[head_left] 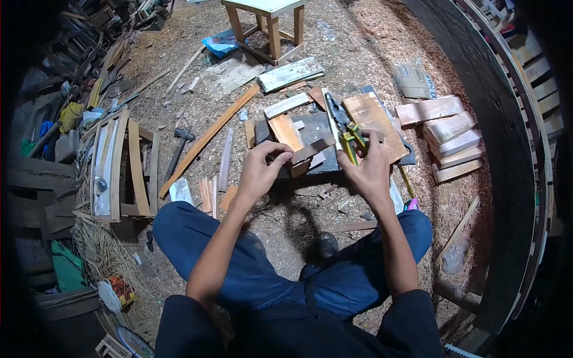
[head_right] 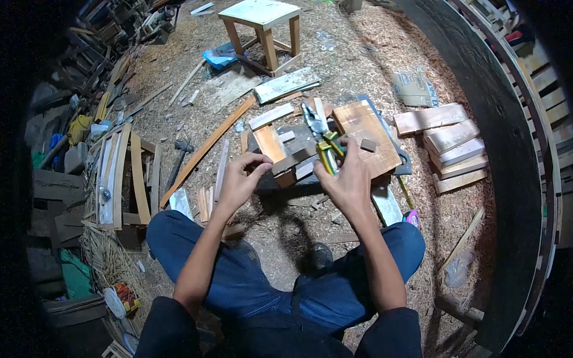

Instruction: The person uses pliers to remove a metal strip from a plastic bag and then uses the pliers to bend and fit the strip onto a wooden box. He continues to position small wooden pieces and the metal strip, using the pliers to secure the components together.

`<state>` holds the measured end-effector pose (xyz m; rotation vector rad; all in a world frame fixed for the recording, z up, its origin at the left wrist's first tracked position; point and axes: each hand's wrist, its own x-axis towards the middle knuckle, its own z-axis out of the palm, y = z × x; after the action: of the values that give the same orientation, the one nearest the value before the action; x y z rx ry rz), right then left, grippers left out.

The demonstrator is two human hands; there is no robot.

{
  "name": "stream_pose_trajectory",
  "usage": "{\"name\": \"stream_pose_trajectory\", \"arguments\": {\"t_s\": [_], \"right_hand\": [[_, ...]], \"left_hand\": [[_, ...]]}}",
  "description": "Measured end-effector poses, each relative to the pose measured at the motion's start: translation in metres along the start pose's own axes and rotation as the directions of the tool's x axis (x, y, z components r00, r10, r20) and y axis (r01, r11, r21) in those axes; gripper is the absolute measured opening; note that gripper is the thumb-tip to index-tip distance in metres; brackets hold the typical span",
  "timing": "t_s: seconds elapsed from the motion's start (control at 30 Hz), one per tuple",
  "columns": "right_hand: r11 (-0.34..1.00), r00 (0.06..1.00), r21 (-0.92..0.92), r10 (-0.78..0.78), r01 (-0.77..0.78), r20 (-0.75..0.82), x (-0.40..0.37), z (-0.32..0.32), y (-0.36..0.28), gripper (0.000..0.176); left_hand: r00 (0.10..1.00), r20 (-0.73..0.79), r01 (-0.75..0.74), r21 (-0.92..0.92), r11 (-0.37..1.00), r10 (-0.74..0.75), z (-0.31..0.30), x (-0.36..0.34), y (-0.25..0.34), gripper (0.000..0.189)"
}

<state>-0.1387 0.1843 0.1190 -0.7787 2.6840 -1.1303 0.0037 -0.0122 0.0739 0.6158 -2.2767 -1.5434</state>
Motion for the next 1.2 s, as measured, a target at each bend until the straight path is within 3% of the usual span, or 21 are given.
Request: {"name": "stream_pose_trajectory", "arguments": {"t_s": [0.13,0.2,0.43,0.77,0.97,1.07,1.2], "right_hand": [[1.0,0.999,0.01,-0.024,0.023,0.041,-0.007,0.019,-0.009,0.058],[0.999,0.998,0.008,-0.047,0.047,0.046,-0.008,0.027,-0.004,0.059],[1.0,0.996,-0.018,0.015,-0.013,0.091,-0.011,0.029,-0.008,0.06],[0.993,0.988,0.029,-0.114,0.111,0.104,-0.019,0.032,-0.018,0.059],[0.999,0.982,-0.017,-0.041,0.045,0.184,-0.033,0.036,-0.023,0.058],[0.999,0.977,-0.024,-0.026,0.031,0.209,-0.038,0.039,-0.021,0.058],[1.0,0.982,0.01,-0.011,0.009,0.189,-0.035,0.039,-0.022,0.057]], "left_hand": [[0.999,-0.035,0.009,0.012,1.0,-0.009,0.002,-0.002,-0.001,0.015],[0.997,-0.056,-0.057,-0.038,0.998,0.055,0.005,0.0,-0.01,0.018],[0.998,-0.04,-0.053,0.014,0.999,0.053,0.003,0.002,-0.009,0.019],[0.986,-0.063,-0.148,0.064,0.987,0.152,0.007,-0.001,-0.003,0.016],[0.989,-0.05,-0.133,0.075,0.988,0.137,0.009,-0.002,-0.007,0.016],[0.979,-0.113,-0.154,0.119,0.981,0.167,0.011,-0.003,-0.01,0.017],[0.992,-0.083,-0.098,0.025,0.995,0.099,0.009,-0.001,-0.007,0.016]]}}
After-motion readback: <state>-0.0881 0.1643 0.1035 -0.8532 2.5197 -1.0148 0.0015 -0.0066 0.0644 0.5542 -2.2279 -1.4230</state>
